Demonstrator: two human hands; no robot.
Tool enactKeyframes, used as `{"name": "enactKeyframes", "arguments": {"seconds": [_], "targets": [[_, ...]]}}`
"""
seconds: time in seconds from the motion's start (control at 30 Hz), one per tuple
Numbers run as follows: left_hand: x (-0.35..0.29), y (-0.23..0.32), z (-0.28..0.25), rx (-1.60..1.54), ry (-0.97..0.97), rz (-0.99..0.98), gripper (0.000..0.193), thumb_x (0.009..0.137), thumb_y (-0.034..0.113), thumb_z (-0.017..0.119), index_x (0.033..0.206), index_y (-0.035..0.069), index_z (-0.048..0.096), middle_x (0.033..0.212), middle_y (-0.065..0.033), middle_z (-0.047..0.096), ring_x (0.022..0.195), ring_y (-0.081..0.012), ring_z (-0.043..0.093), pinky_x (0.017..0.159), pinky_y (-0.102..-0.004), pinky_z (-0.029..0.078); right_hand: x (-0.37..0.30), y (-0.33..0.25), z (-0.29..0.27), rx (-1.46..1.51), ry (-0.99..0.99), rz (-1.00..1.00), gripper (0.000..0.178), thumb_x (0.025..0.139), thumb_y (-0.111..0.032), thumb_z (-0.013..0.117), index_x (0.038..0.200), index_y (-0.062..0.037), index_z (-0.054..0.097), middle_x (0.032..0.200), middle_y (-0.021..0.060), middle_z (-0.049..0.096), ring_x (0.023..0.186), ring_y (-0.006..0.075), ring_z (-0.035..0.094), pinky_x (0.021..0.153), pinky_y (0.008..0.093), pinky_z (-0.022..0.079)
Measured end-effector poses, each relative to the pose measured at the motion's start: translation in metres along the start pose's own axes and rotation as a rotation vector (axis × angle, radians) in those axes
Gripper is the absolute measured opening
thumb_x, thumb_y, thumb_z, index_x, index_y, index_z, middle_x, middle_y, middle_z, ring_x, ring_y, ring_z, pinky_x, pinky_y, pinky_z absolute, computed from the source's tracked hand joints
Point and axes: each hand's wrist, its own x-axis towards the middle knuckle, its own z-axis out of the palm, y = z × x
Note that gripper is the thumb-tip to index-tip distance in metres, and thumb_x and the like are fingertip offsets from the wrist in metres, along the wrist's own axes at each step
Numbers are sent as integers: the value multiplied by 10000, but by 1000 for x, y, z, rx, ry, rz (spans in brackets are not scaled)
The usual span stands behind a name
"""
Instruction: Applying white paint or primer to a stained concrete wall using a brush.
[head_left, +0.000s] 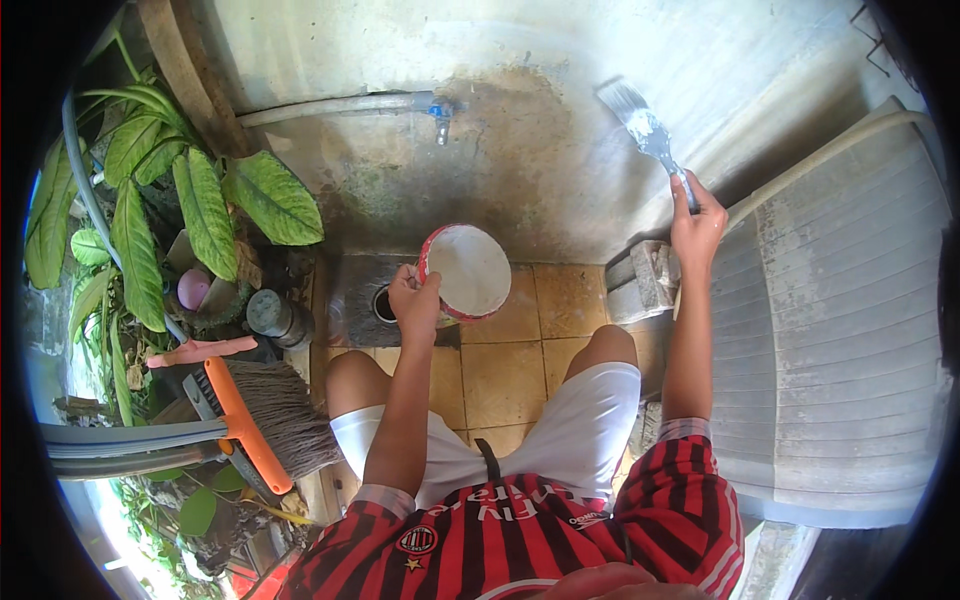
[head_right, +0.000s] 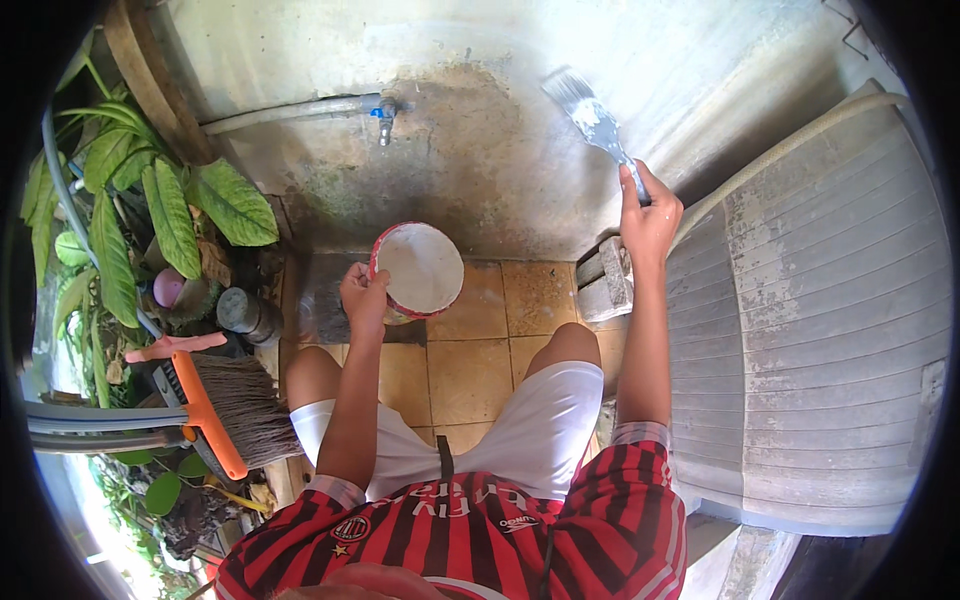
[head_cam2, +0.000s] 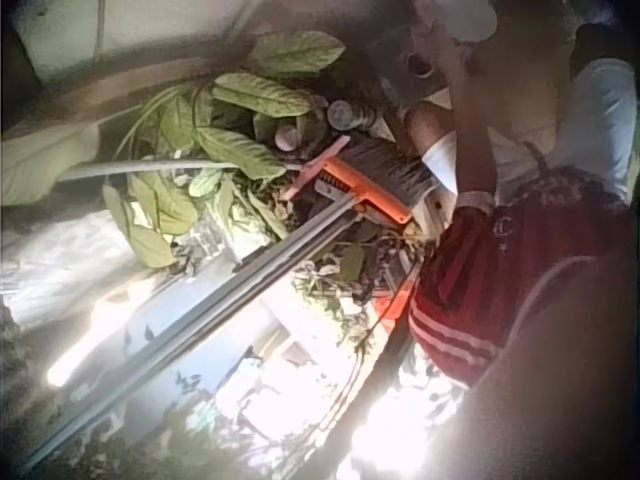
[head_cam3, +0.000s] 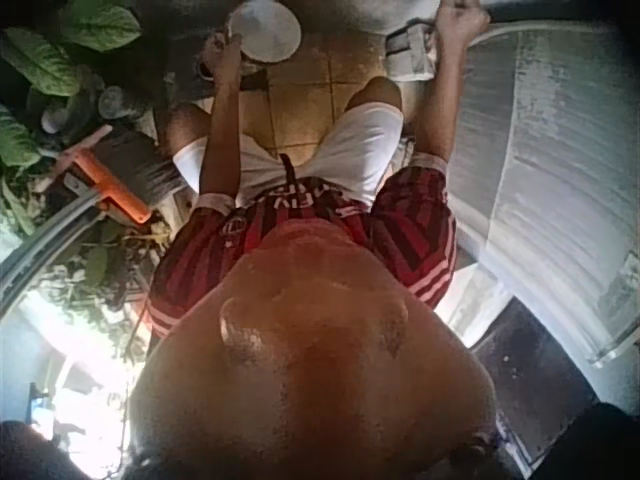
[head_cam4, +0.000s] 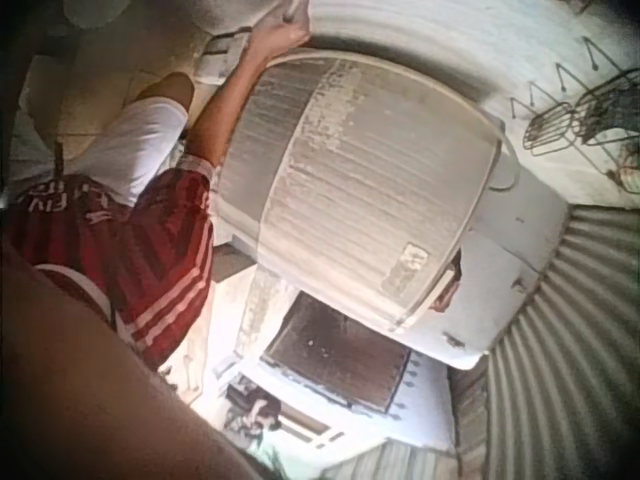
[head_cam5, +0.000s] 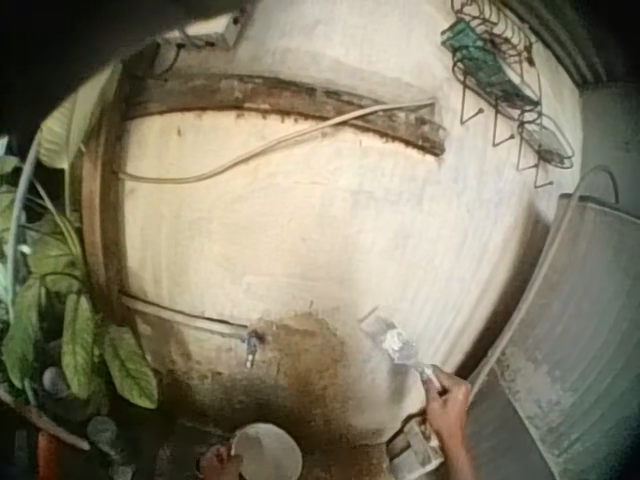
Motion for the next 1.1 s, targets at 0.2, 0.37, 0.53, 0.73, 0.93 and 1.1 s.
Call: {"name": "enactKeyframes", "arguments": {"seconds": [0.2, 0.37, 0.53, 0.73, 0.93, 1.1], "targets": [[-4, 4, 9, -26, -35, -27, 174, 788, -24, 632, 758, 77, 493, 678, 21, 548, 582, -39, 481, 527, -226, 370, 47, -31, 59, 288, 135, -282, 243, 902, -147, 697, 1058, 38, 705, 742, 213, 643, 626, 213, 638, 581, 321, 475], [-2, -8, 11, -68, -59, -39, 195, 781, -47, 631, 752, 77, 483, 678, 21, 554, 583, -45, 492, 552, -215, 382, 14, 10, 93, 90, 44, -275, 214, 906, -134, 678, 1026, 43, 691, 684, 214, 596, 573, 337, 582, 538, 374, 453], [-1, -19, 8, 0, -56, -22, 159, 788, -13, 630, 753, 85, 510, 673, 22, 556, 558, -42, 472, 510, -227, 386, -76, 67, 109, 81, 84, -1, 202, 927, -142, 649, 1019, 34, 688, 651, 226, 567, 531, 340, 553, 510, 383, 433], [2, -15, 23, 48, -55, -18, 174, 765, -36, 650, 760, 65, 508, 684, 19, 559, 589, -49, 482, 549, -227, 368, -101, 64, 69, 191, 172, 204, 284, 925, -190, 684, 1079, 49, 698, 614, 15, 561, 575, 50, 466, 506, 275, 400], [4, -18, 23, 65, -51, -25, 129, 763, -12, 647, 766, 55, 537, 679, 17, 556, 593, -51, 475, 560, -231, 374, -19, 34, 106, 456, 243, 77, 320, 940, -216, 672, 1095, 64, 686, 610, 45, 576, 566, 69, 417, 487, 275, 353], [-3, -12, 27, 24, -74, -95, 126, 766, -17, 634, 753, 60, 536, 681, 17, 557, 598, -47, 474, 565, -230, 374, -98, 82, 173, 338, 92, 283, 272, 969, -220, 612, 1031, 36, 680, 577, 138, 487, 541, 118, 421, 490, 325, 363]]}}
